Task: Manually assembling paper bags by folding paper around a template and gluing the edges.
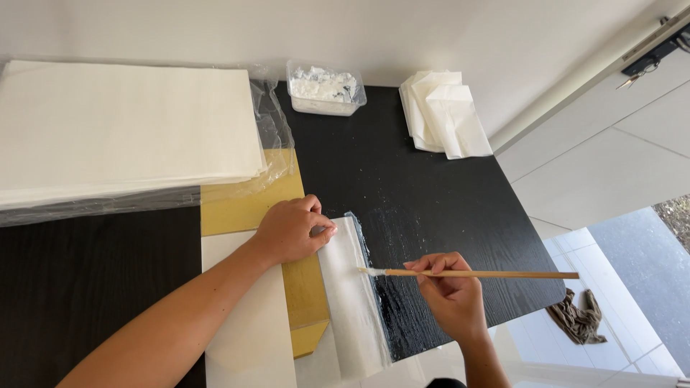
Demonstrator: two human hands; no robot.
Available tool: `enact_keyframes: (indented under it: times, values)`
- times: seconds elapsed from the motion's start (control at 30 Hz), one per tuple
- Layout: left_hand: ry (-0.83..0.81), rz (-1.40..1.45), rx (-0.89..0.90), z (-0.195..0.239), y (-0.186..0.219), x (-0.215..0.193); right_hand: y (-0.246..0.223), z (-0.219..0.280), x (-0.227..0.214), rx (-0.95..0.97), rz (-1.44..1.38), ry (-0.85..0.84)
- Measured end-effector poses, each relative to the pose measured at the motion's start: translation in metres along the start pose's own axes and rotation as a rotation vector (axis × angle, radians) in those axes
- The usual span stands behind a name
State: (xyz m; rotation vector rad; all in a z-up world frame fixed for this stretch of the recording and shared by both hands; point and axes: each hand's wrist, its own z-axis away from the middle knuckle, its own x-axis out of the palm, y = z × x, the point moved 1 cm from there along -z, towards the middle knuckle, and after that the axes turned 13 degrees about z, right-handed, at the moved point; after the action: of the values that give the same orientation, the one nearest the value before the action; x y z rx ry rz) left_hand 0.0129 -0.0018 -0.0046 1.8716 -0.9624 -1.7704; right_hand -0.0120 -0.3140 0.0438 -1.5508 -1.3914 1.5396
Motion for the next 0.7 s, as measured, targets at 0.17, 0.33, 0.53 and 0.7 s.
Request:
enact_keyframes:
  times: [0.17, 0.33, 0.53, 0.7]
  values:
    - [0.015, -0.010, 0.003, 0.001, -0.002, 0.003, -0.029, 0.004, -0.003, -0.102, 0.189, 0.003]
    - [0.007, -0.008, -0.005, 0.002, 0.001, 0.000, -0.034, -0.024, 0.020, -0.248, 0.305, 0.073]
    - [0.011, -0.018, 0.018, 0.006, 0.011, -0.009, -0.012, -0.052, 0.056, -0.424, 0.247, 0.170]
    - [0.006, -0.007, 0.002, 0.007, 0.011, -0.008, -0.007, -0.053, 0.062, -0.416, 0.278, 0.200]
